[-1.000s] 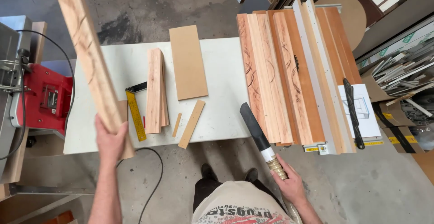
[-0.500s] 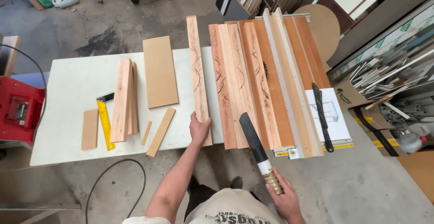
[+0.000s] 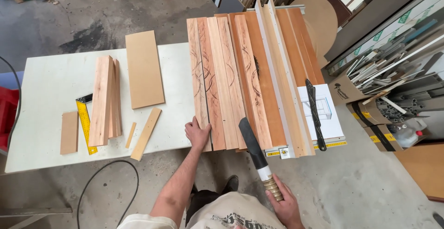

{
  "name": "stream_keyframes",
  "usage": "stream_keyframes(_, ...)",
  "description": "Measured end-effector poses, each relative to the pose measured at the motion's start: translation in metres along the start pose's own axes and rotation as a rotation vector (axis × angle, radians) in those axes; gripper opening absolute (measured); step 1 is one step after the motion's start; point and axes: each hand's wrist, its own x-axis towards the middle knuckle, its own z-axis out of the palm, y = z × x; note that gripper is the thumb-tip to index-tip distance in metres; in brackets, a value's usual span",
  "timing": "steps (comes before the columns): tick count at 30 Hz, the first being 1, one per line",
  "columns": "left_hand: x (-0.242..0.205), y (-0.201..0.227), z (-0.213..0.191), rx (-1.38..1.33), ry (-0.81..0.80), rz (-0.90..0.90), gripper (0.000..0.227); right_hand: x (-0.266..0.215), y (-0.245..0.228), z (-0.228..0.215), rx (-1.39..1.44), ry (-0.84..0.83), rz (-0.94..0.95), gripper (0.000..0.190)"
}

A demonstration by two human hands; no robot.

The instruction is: Cleaning sawdust from a workbench and various wooden boards using a shop vacuum nozzle.

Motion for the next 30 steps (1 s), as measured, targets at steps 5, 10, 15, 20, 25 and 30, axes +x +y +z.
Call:
stream_keyframes(5, 0.015, -0.028, -0.001, 0.105, -0.096, 0.104, 0.081, 0.007, -0.001, 0.003, 0.009, 0.023, -0.100, 0.067)
stream_keyframes(10, 0.060, -0.077, -0.067, 0.296, 0.213, 0.226, 0.043, 0.014, -0.017, 0.012, -0.003, 0.055, -0.219, 0.067)
stream_keyframes(15, 0.085, -0.141, -0.156, 0.452, 0.468, 0.349, 0.053, 0.013, -0.047, 0.022, -0.022, 0.042, -0.185, 0.069)
stream_keyframes(20, 0.128, -0.145, -0.256, 0.564, 0.690, 0.337, 0.071, 0.006, -0.079, 0.037, -0.070, -0.002, -0.145, 0.071)
stream_keyframes(25, 0.164, -0.135, -0.339, 0.395, 0.167, -0.126, 0.065, 0.002, -0.102, 0.055, -0.078, -0.012, -0.115, 0.070)
stream_keyframes(30, 0.137, -0.110, -0.345, 0.236, 0.373, 0.023, 0.052, -0.009, -0.106, 0.060, 0.045, 0.017, -0.139, 0.067)
